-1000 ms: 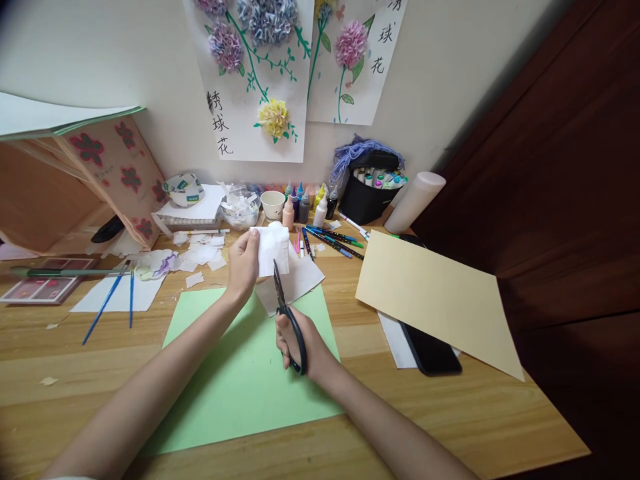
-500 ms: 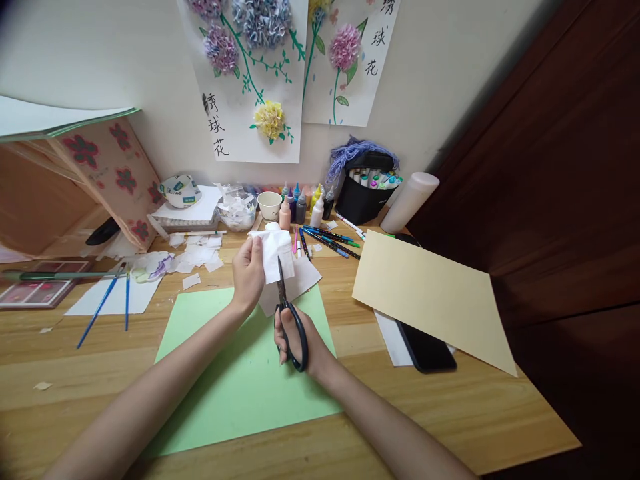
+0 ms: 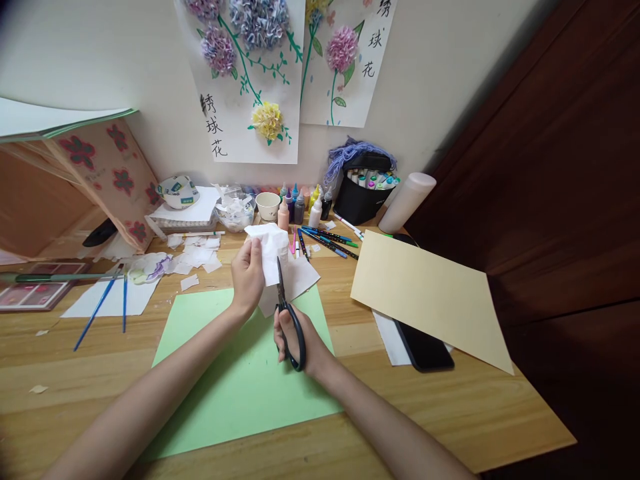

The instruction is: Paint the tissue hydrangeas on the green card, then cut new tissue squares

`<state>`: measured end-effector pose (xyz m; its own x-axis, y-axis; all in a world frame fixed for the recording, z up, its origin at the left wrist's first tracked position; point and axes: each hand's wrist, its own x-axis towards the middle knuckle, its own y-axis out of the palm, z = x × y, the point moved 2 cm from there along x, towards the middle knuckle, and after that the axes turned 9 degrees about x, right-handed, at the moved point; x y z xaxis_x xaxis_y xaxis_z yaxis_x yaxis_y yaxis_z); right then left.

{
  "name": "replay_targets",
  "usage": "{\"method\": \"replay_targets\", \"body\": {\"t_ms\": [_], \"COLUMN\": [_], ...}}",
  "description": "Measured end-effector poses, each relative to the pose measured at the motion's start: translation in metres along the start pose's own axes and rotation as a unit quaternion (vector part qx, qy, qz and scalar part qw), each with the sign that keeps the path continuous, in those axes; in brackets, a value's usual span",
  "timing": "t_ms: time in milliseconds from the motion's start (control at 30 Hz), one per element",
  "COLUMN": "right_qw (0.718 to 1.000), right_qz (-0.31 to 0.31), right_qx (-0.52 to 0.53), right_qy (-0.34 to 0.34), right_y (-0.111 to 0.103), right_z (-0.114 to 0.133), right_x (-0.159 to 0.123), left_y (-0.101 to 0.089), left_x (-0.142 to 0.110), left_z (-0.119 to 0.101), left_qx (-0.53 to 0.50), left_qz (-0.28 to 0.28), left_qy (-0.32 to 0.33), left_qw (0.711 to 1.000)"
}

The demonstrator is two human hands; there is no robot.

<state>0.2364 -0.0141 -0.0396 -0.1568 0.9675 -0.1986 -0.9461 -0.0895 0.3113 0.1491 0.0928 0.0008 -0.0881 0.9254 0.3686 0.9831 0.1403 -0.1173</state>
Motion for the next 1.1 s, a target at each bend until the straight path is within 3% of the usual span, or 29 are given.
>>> {"method": "replay_targets", "body": {"t_ms": [500,733,1100], "right_qw": [0.999,1.000,0.999], "right_qz": [-0.043,-0.016,-0.032], "right_qx": [-0.027,-0.022,-0.027], "right_qy": [0.009,-0.001,-0.021], "right_y": [-0.002,-0.005,-0.008], "right_z": [0.006,0.005,0.004], "right_x": [-0.001,0.001,0.001], "left_y": [0.003,0.005,0.008], "left_x": [-0.006,-0.009,-0.014], "left_z": [-0.001,0.001,-0.003], "left_qx": [0.011,-0.013,-0.008], "left_qz": [0.012,0.035,0.047], "left_qy": [-0.009,-0.023,-0.026], "left_qw": [1.000,0.999,0.999]}}
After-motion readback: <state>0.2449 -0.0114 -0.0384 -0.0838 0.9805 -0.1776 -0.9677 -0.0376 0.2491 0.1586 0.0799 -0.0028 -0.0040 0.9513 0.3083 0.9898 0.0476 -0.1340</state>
